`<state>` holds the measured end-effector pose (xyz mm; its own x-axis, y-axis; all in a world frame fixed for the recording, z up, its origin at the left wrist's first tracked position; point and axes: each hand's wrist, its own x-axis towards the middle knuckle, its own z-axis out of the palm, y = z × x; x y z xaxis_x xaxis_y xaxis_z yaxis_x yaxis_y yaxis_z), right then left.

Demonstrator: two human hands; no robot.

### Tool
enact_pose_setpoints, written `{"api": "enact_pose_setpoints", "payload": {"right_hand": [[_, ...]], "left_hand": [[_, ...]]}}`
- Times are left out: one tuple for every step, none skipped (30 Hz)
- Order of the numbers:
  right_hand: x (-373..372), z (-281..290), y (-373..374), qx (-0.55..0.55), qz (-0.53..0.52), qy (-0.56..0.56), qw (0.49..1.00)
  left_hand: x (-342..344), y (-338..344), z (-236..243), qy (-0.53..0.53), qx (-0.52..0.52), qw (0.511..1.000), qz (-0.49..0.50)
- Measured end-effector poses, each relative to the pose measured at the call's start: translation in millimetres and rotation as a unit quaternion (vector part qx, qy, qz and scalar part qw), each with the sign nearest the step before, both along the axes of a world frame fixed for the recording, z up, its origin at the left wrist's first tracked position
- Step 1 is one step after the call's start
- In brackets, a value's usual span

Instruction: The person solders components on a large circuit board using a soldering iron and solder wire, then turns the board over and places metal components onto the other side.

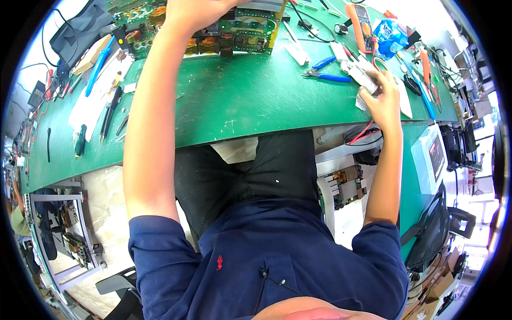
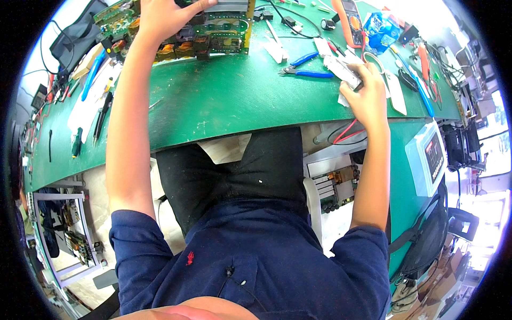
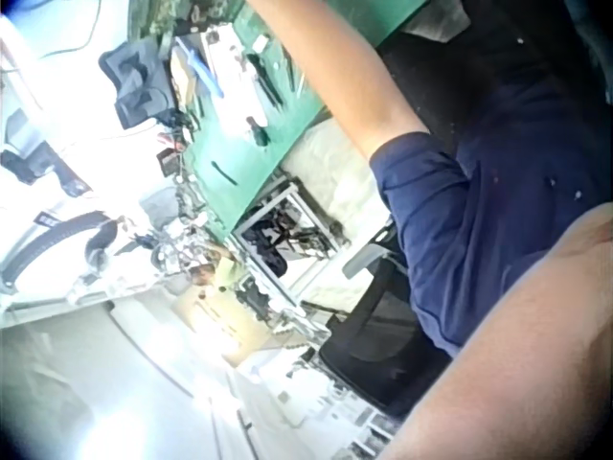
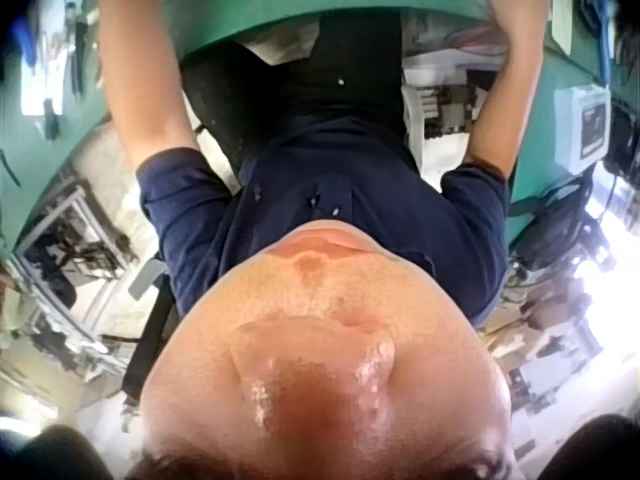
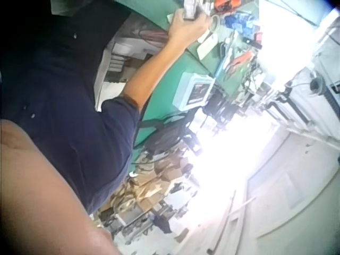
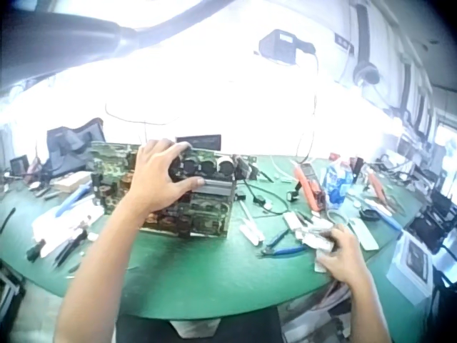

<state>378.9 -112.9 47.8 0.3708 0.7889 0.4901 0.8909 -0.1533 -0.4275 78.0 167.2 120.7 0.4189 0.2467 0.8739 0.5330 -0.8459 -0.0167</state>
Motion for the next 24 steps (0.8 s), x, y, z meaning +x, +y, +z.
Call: {"api": "enact_pose_setpoints", "payload": {"right_hand": [[-3, -3, 0, 0.044, 0.017, 0.076, 0.996], [-5, -4, 0, 0.086, 0.034, 0.153, 0.984], [-6, 0, 0, 0.066, 0.080, 0.288, 0.952], [-11, 2, 0, 0.081, 0.121, 0.363, 0.920], [-27, 8, 1, 0.096, 0.158, 0.436, 0.881], [-42, 11, 4, 0.110, 0.197, 0.507, 0.832], [-52, 11, 7, 0.113, 0.227, 0.545, 0.800], [-62, 11, 12, 0.111, 0.236, 0.564, 0.783], [-71, 11, 14, 0.112, 0.243, 0.583, 0.767], [-79, 11, 17, 0.112, 0.249, 0.602, 0.750], [-85, 10, 22, 0.102, 0.249, 0.598, 0.755], [-90, 7, 27, 0.106, 0.250, 0.610, 0.745], [-95, 5, 32, 0.117, 0.253, 0.613, 0.739], [-100, 2, 39, 0.126, 0.259, 0.618, 0.731], [-106, 3, 44, 0.125, 0.253, 0.602, 0.747], [-111, 6, 48, 0.124, 0.246, 0.586, 0.762], [-114, 7, 52, 0.122, 0.240, 0.568, 0.778], [-114, 6, 54, 0.121, 0.241, 0.571, 0.776], [-115, 4, 56, 0.120, 0.242, 0.573, 0.774], [-115, 3, 58, 0.116, 0.245, 0.577, 0.771], [-116, 4, 59, 0.117, 0.255, 0.573, 0.770], [-118, 3, 60, 0.117, 0.264, 0.577, 0.764], [-119, 3, 60, 0.116, 0.274, 0.578, 0.760], [-120, 3, 60, 0.115, 0.283, 0.578, 0.756]], "left_hand": [[0, 0, 0, -0.003, 0.002, 1.000, -0.002], [1, 0, -1, -0.005, 0.003, 1.000, -0.006], [0, 2, -1, -0.008, 0.005, 1.000, -0.006], [-1, 3, -1, -0.007, 0.006, 1.000, -0.004], [-1, 3, -1, -0.005, 0.007, 1.000, -0.005], [-2, 3, 0, -0.001, 0.009, 1.000, -0.003], [-3, 2, 0, 0.001, 0.005, 1.000, 0.001], [-4, 0, 0, 0.000, 0.001, 1.000, 0.003], [-3, -1, 1, 0.001, -0.003, 1.000, 0.002], [-2, -1, 2, -0.002, 0.000, 1.000, 0.000], [-1, -1, 1, -0.002, 0.002, 1.000, -0.001], [0, -2, 1, -0.003, 0.003, 1.000, -0.004], [0, -2, 2, -0.003, 0.003, 1.000, -0.007], [-2, -3, 3, 0.000, 0.002, 1.000, -0.006], [-3, -4, 2, 0.003, -0.001, 1.000, -0.009], [-3, -4, 3, 0.003, 0.001, 1.000, -0.009], [-2, -3, 3, 0.001, 0.002, 1.000, -0.009], [-1, -3, 4, -0.001, 0.004, 1.000, -0.009], [0, -4, 3, 0.002, 0.006, 1.000, -0.016], [0, -4, 3, 0.000, 0.007, 1.000, -0.016], [0, -3, 2, -0.001, 0.008, 1.000, -0.017], [-1, -2, 1, -0.003, 0.009, 1.000, -0.018], [-1, -2, 1, -0.003, 0.011, 1.000, -0.019], [-1, -1, 1, -0.002, 0.013, 1.000, -0.020]]}}
